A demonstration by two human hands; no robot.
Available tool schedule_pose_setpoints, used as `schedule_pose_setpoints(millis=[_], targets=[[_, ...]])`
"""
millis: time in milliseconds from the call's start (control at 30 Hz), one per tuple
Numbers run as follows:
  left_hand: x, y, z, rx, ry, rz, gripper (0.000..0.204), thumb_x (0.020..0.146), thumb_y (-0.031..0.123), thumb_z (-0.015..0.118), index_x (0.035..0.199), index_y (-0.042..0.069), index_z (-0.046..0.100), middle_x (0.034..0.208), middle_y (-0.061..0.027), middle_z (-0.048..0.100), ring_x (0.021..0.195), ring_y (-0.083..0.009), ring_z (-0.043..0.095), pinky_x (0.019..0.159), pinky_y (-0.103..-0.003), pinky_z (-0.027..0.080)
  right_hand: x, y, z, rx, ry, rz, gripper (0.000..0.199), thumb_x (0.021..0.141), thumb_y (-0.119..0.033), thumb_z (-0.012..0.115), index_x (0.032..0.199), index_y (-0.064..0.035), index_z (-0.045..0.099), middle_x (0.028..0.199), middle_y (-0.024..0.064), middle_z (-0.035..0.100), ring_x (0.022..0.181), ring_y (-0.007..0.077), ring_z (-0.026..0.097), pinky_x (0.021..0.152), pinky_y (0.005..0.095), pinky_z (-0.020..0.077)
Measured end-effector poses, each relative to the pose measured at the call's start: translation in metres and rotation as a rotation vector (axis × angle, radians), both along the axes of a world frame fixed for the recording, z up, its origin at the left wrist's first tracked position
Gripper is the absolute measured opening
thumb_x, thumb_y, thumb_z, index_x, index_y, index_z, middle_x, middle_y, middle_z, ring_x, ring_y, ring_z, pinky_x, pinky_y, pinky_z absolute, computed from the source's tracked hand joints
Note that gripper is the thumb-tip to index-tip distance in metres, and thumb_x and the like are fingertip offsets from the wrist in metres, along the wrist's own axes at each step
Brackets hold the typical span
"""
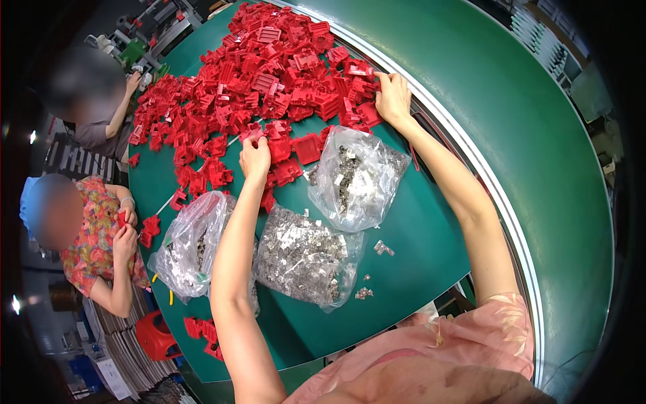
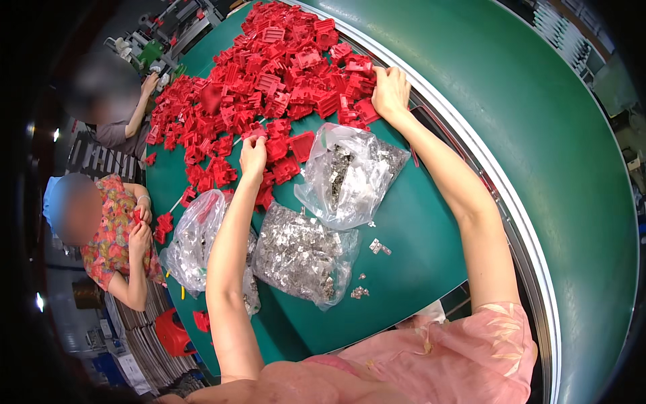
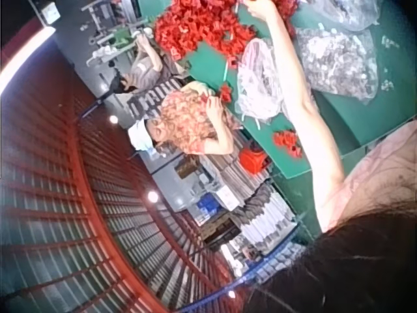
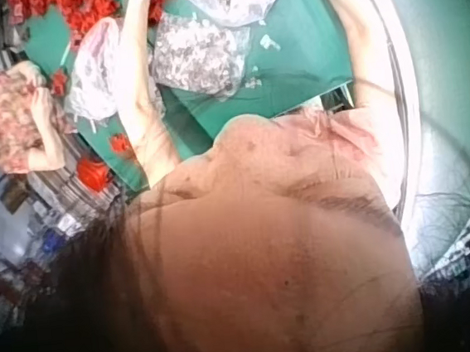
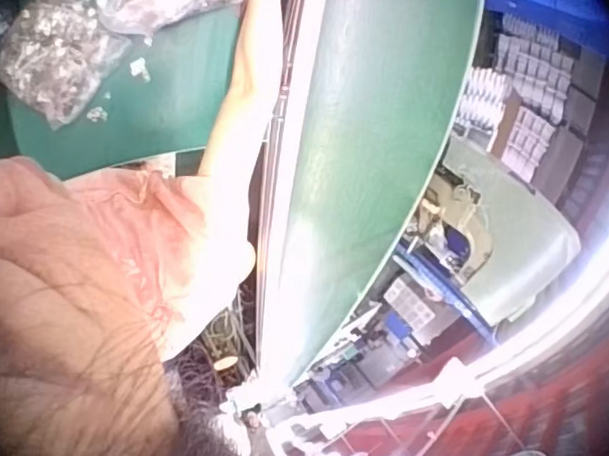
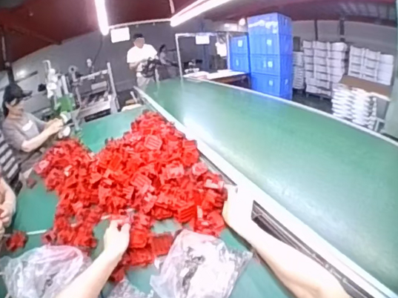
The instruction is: The person assembles parts by taking red plastic housings and inserting small metal contact pieces into them by hand.
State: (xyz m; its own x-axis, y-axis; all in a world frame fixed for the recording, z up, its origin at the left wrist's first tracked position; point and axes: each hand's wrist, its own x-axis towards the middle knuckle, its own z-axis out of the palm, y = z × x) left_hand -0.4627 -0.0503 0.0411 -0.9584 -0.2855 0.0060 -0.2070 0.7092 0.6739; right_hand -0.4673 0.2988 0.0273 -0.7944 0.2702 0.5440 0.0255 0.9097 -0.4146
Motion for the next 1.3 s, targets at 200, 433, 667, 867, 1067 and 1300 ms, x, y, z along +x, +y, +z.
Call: schedule_pose_setpoints(millis=[200,433,667,867,1067,1300], targets=[[0.023,-0.006,0.003,0.189,-0.02,-0.044,0.057,0.097,0.043,0.052,0.138,0.004,0.054,0.135,-0.02,0.06,0.126,-0.0323,0.055,0.106,-0.039,0.041,-0.002,-0.019,0.01,-0.259,0.049,0.292,0.041,0.079,0.005,0.06,0.115,-0.0153,0.065,0.111,0.021,0.056,0.108,0.0394,0.055,0.096,0.0463,0.047],[0.114,0.01,0.041,-0.104,0.375,-0.26,0.048,0.095,0.033,0.062,0.131,0.0,0.057,0.134,-0.0217,0.055,0.125,-0.031,0.053,0.106,-0.04,0.041,0.018,-0.027,0.016,-0.567,-0.123,0.481,0.047,0.077,0.0,0.059,0.123,-0.0098,0.051,0.094,0.0133,0.062,0.097,0.0332,0.061,0.085,0.0455,0.0495],[0.296,0.121,0.219,0.348,1.114,-1.198,0.01,0.071,0.015,0.065,0.077,0.008,0.061,0.079,-0.0093,0.059,0.076,-0.025,0.062,0.065,-0.036,0.05,-0.003,-0.021,0.005,0.074,0.01,0.336,0.052,0.073,-0.027,0.084,0.118,-0.0136,0.061,0.105,0.0235,0.064,0.104,0.0415,0.06,0.091,0.049,0.0495],[0.352,0.108,0.26,0.09,1.171,-1.241,0.023,0.082,0.029,0.06,0.083,0.006,0.064,0.085,-0.0054,0.06,0.077,-0.0214,0.058,0.069,-0.035,0.046,0.002,-0.035,0.009,0.012,-0.037,0.396,0.047,0.071,-0.013,0.075,0.114,-0.0099,0.056,0.105,0.0181,0.06,0.105,0.0393,0.057,0.091,0.0474,0.0485],[0.364,0.086,0.239,-0.006,1.391,-1.056,0.019,0.086,0.025,0.057,0.094,0.007,0.061,0.089,-0.0074,0.057,0.077,-0.0216,0.058,0.074,-0.039,0.05,0.063,-0.058,0.075,-0.049,0.365,0.672,0.066,0.075,-0.009,0.074,0.136,-0.0097,0.05,0.114,0.0132,0.063,0.103,0.03,0.06,0.088,0.0412,0.049],[0.372,0.02,0.157,-0.136,1.453,-0.968,0.021,0.086,0.019,0.07,0.09,0.002,0.06,0.084,-0.0099,0.063,0.073,-0.0277,0.062,0.069,-0.043,0.056,0.216,-0.102,0.12,-0.06,0.289,1.205,0.097,0.065,0.01,0.077,0.15,-0.0045,0.034,0.112,0.008,0.066,0.089,0.0227,0.063,0.074,0.0353,0.0527]])
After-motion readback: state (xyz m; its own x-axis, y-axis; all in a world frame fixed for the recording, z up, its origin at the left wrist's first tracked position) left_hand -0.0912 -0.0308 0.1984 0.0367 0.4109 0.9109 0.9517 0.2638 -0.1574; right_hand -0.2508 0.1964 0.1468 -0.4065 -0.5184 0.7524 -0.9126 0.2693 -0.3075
